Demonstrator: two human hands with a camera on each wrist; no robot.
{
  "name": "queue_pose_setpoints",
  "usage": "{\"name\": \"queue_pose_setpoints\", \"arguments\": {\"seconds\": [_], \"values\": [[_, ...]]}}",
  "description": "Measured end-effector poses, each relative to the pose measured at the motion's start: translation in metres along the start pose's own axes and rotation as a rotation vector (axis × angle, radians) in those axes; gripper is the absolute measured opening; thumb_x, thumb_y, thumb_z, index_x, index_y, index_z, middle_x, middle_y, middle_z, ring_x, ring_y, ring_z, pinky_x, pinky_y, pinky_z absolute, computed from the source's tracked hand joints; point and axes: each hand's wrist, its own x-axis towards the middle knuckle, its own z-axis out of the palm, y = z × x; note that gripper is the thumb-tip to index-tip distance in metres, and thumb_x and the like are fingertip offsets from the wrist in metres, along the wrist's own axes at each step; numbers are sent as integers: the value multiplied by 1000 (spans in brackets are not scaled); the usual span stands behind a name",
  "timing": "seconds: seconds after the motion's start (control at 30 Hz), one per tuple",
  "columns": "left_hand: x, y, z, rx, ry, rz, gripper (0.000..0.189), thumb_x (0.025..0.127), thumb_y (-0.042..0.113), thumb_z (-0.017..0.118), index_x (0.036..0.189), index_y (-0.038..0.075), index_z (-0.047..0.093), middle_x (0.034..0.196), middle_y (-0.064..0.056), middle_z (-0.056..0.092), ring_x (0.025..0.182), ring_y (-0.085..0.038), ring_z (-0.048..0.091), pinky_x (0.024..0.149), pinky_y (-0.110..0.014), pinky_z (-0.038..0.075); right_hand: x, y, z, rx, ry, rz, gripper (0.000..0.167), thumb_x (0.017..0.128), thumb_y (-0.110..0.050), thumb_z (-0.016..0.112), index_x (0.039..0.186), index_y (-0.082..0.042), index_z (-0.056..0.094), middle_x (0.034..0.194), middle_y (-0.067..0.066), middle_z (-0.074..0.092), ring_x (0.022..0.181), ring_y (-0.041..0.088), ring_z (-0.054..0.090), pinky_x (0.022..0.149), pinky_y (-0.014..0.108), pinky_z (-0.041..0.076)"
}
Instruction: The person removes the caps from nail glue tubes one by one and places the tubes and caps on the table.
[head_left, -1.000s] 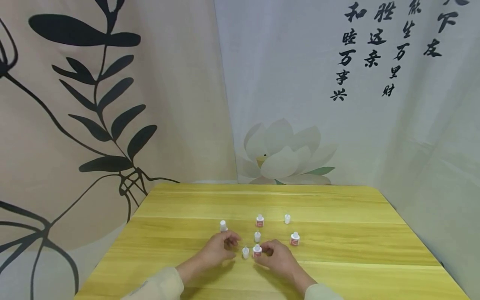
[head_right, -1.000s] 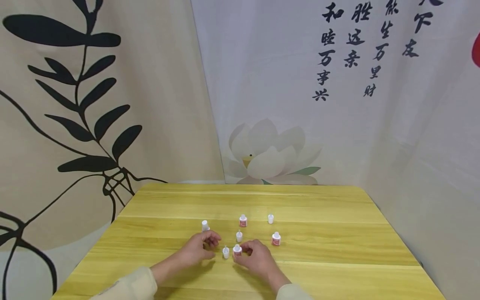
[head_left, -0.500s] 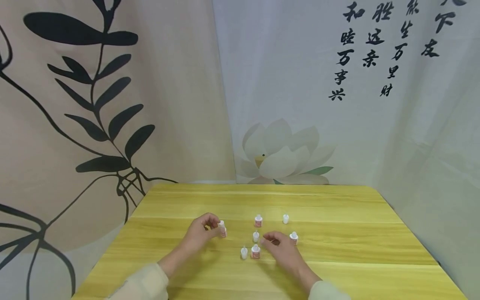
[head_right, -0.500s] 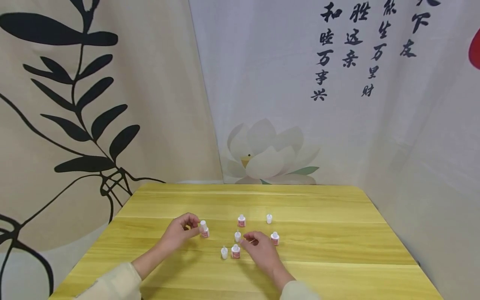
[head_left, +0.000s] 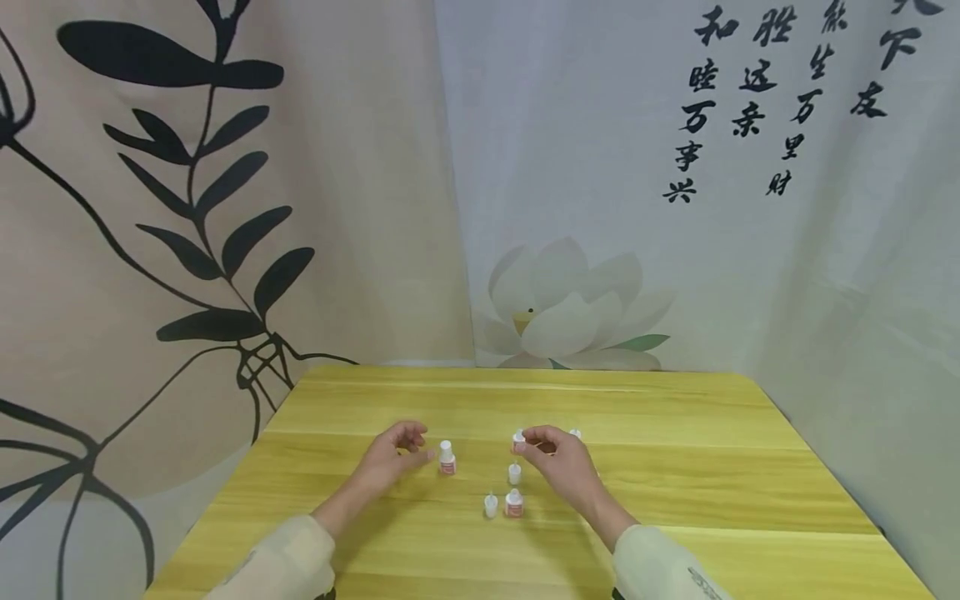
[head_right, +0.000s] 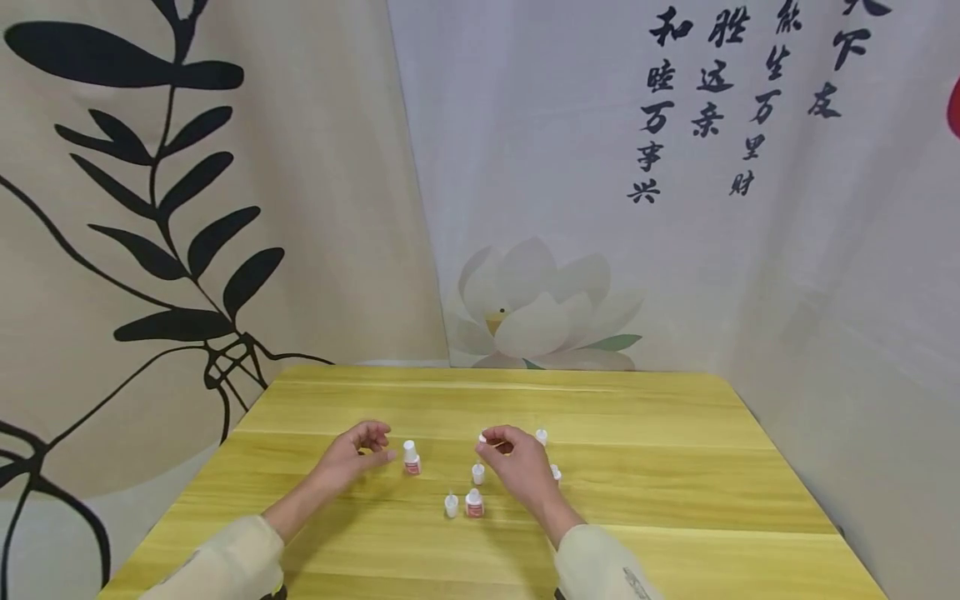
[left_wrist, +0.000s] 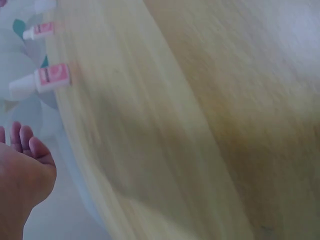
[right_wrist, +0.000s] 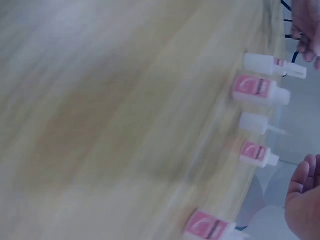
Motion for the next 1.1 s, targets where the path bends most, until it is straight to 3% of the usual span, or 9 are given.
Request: {"name": "queue_pose_setpoints", "arguments": {"seconds": [0.37, 0.6, 1.1], "values": [[13, -20, 3, 27, -121, 6, 50, 86, 18, 78, 127, 0, 57, 116, -13, 59, 105, -26, 53, 86, -38, 48, 16, -21, 17, 69, -62, -22, 33, 95, -25, 69, 120, -4, 67, 108, 4, 67, 97, 19, 60, 83, 35, 52], [18, -25, 8, 16, -176, -17, 45, 86, 20, 79, 123, 4, 60, 115, -13, 57, 101, -25, 53, 85, -38, 47, 26, -33, 32, 128, -106, -7, 33, 95, -20, 68, 123, -1, 65, 114, 11, 65, 102, 22, 59, 86, 38, 52], [22, -38, 12, -110, -274, -13, 32, 89, 9, 74, 117, -1, 61, 107, -14, 69, 98, -24, 64, 84, -33, 53, 41, -37, 58, 103, -166, 11, 32, 94, -18, 69, 121, -3, 65, 116, 7, 66, 107, 25, 59, 91, 41, 51]]}}
